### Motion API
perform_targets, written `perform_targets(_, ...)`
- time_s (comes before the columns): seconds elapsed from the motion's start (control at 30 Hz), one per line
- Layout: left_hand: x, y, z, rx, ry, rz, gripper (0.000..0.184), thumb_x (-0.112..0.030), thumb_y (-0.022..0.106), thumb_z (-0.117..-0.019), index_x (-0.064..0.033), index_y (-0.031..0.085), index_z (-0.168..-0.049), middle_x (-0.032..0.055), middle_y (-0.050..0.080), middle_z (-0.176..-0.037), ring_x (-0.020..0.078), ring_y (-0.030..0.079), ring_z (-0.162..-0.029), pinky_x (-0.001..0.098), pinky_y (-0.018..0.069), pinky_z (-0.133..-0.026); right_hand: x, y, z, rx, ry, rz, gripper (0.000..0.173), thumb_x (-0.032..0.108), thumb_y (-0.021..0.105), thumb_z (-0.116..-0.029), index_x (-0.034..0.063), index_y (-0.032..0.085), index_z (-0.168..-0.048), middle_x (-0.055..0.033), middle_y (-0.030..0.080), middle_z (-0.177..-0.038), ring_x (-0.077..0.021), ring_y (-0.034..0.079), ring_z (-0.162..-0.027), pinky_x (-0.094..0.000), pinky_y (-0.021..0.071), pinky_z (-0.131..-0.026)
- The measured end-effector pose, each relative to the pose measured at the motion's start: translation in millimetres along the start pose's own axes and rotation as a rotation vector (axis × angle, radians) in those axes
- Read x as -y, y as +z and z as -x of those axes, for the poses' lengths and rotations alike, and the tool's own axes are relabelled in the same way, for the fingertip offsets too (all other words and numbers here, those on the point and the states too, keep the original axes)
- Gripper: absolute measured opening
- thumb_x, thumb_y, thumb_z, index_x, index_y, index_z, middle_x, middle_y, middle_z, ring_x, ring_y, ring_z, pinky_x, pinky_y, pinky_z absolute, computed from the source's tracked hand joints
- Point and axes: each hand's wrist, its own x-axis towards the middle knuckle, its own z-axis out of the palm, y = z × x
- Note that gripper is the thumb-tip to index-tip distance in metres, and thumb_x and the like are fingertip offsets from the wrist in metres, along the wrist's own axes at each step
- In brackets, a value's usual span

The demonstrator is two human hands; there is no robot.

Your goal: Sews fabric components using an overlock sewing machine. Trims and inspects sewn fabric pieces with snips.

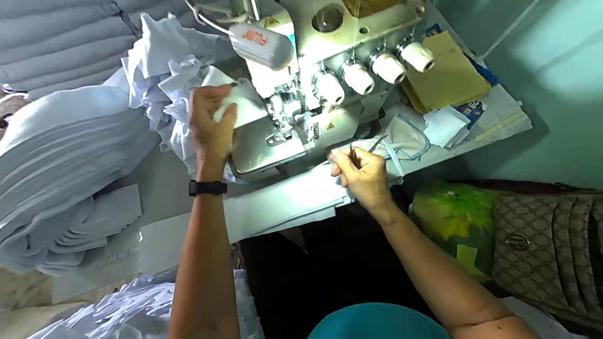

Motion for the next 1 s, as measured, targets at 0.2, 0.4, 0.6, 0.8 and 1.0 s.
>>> perform_targets(0.2, -21, -1, 83, -0.186, 0.024, 0.009, 0.039, -0.008, 0.057, -0.1016, 0.0037, 0.047, -0.137, 0.0100, 0.056, -0.141, 0.0105, 0.057, -0.127, 0.0273, 0.0498, -0.106, -23, -21, 17, 0.063, 0.126, 0.243, 0.016, 0.022, 0.074, -0.0923, 0.0078, 0.067, -0.090, -0.0007, 0.059, -0.083, -0.0057, 0.053, -0.066, -0.0234, 0.0458, -0.059)
perform_targets(0.4, 16, -29, 172, -0.274, 0.011, -0.340, 0.016, -0.004, 0.063, -0.0944, 0.0050, 0.069, -0.107, 0.0155, 0.072, -0.114, 0.0236, 0.069, -0.112, 0.0414, 0.0554, -0.101, -52, -8, 15, 0.170, -0.048, 0.450, 0.033, 0.026, 0.065, -0.0907, -0.0056, 0.063, -0.083, -0.0198, 0.059, -0.085, -0.0343, 0.059, -0.075, -0.0553, 0.0484, -0.065)
perform_targets(0.6, 54, -69, 235, -0.271, -0.173, -0.547, 0.014, -0.009, 0.067, -0.0930, 0.0031, 0.073, -0.099, 0.0181, 0.072, -0.114, 0.0275, 0.068, -0.112, 0.0389, 0.0555, -0.099, -61, -41, 1, 0.120, -0.024, 0.565, 0.037, 0.019, 0.064, -0.0957, -0.0186, 0.061, -0.093, -0.0407, 0.059, -0.099, -0.0579, 0.060, -0.092, -0.0730, 0.0444, -0.080)
perform_targets(0.8, 66, -101, 240, -0.239, -0.087, -0.603, 0.023, -0.021, 0.073, -0.0928, -0.0007, 0.076, -0.101, 0.0152, 0.072, -0.116, 0.0278, 0.067, -0.115, 0.0405, 0.0529, -0.103, -15, 0, 1, 0.061, -0.024, 0.047, 0.016, 0.013, 0.070, -0.0854, 0.0064, 0.056, -0.090, 0.0031, 0.057, -0.077, -0.0032, 0.055, -0.064, -0.0204, 0.0489, -0.056)
perform_targets(1.0, 74, -126, 246, -0.099, -0.061, -0.564, 0.041, -0.024, 0.080, -0.0836, 0.0036, 0.073, -0.114, 0.0196, 0.070, -0.125, 0.0313, 0.065, -0.121, 0.0428, 0.0513, -0.107, 53, -34, -25, 0.162, -0.113, -0.689, 0.017, 0.009, 0.075, -0.0888, 0.0228, 0.065, -0.091, 0.0086, 0.069, -0.083, -0.0013, 0.060, -0.058, -0.0172, 0.0527, -0.049)
